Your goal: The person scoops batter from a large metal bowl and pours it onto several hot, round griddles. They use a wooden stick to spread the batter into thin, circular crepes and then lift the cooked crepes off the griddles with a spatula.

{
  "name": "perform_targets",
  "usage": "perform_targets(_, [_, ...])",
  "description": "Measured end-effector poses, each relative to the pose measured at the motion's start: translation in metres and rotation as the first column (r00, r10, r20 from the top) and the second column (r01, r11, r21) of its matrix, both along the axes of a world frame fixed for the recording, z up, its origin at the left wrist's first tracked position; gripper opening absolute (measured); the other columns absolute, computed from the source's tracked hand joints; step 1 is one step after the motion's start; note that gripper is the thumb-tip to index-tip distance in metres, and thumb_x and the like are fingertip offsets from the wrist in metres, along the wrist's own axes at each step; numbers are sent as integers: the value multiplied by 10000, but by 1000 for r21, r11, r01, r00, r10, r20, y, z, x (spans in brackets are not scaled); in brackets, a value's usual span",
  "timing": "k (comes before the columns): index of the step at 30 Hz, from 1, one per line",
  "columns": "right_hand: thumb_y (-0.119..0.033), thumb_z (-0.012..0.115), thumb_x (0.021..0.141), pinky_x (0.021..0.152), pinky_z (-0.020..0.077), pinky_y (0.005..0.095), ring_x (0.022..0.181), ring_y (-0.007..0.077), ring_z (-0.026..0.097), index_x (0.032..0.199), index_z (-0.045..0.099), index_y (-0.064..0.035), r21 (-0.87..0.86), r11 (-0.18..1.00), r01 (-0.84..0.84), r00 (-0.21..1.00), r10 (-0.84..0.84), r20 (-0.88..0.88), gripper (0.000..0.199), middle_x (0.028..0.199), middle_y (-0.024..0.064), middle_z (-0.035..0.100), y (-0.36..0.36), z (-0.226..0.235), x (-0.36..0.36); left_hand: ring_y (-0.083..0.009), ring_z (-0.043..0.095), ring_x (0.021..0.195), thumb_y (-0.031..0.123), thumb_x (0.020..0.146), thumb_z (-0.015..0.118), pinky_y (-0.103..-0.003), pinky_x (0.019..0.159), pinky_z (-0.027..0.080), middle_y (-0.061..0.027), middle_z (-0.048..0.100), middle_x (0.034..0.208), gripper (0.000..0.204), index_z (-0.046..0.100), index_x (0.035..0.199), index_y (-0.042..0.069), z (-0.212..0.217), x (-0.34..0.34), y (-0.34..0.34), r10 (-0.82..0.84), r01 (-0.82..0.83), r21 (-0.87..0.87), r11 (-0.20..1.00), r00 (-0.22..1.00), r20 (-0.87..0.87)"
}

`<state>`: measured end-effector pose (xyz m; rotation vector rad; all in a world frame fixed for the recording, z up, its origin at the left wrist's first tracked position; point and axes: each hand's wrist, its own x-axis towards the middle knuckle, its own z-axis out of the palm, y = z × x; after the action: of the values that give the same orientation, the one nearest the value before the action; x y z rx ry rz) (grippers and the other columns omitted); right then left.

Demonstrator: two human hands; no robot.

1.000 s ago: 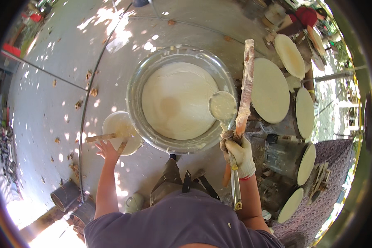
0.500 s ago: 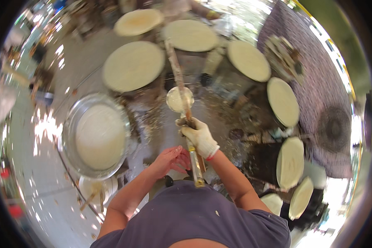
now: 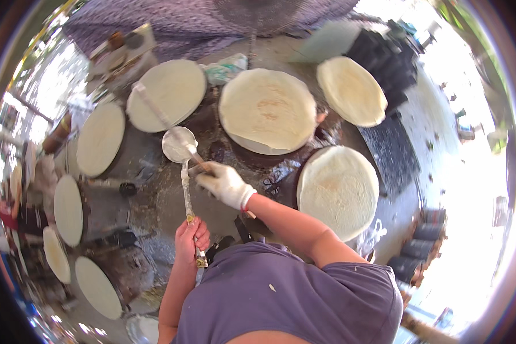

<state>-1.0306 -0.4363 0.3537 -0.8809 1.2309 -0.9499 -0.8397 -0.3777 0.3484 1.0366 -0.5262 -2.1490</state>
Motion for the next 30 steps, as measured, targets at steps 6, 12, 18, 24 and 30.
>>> perform_targets(6, [-126, 615, 781, 505, 383, 238, 554, 72, 465, 942, 654, -20, 6, 580, 815, 575, -807, -137, 196, 658, -12, 552, 37, -125, -130, -39, 315, 422, 134, 934, 462, -199, 352, 269, 26, 350, 614, 147, 407, 803, 94, 6, -11, -34, -193, 189, -81, 979, 980, -41])
perform_targets(12, [-359, 663, 770, 561, 403, 296, 596, 147, 533, 870, 679, 11, -2, 248, 969, 232, -911, -342, 383, 671, 46, 605, 7, -181, -244, -18, 273, 398, 88, 931, 428, -181, 331, 235, 31, 350, 607, 158, 388, 779, 102, 22, -10, -63, -154, 163, 85, 983, 983, -100])
perform_targets(18, [-164, 663, 752, 655, 479, 304, 721, 163, 618, 981, 691, -5, 53, 329, 943, 321, -857, -404, 280, 818, 90, 686, -18, -193, -240, -24, 265, 392, 111, 971, 401, -180, 321, 231, 30, 329, 607, 205, 369, 768, 103, 9, 10, -76, -174, 203, 169, 965, 970, -169])
perform_targets(24, [-176, 645, 751, 523, 367, 244, 555, 82, 447, 816, 642, -6, -94, 112, 989, 127, -978, 167, 182, 649, -24, 550, 27, -52, -201, -38, 288, 425, 104, 976, 387, -187, 338, 266, 19, 324, 635, 198, 358, 781, 88, 0, 22, -84, -125, 140, 189, 972, 988, -86])
perform_targets(30, [-176, 652, 774, 407, 293, 224, 450, 49, 398, 796, 606, -62, 26, -272, 962, -270, -962, -46, 125, 590, -46, 483, 260, -59, -167, -42, 302, 436, 99, 971, 401, -191, 349, 280, 10, 345, 649, 168, 375, 807, 75, -10, -3, -97, -259, 299, 252, 920, 949, -178])
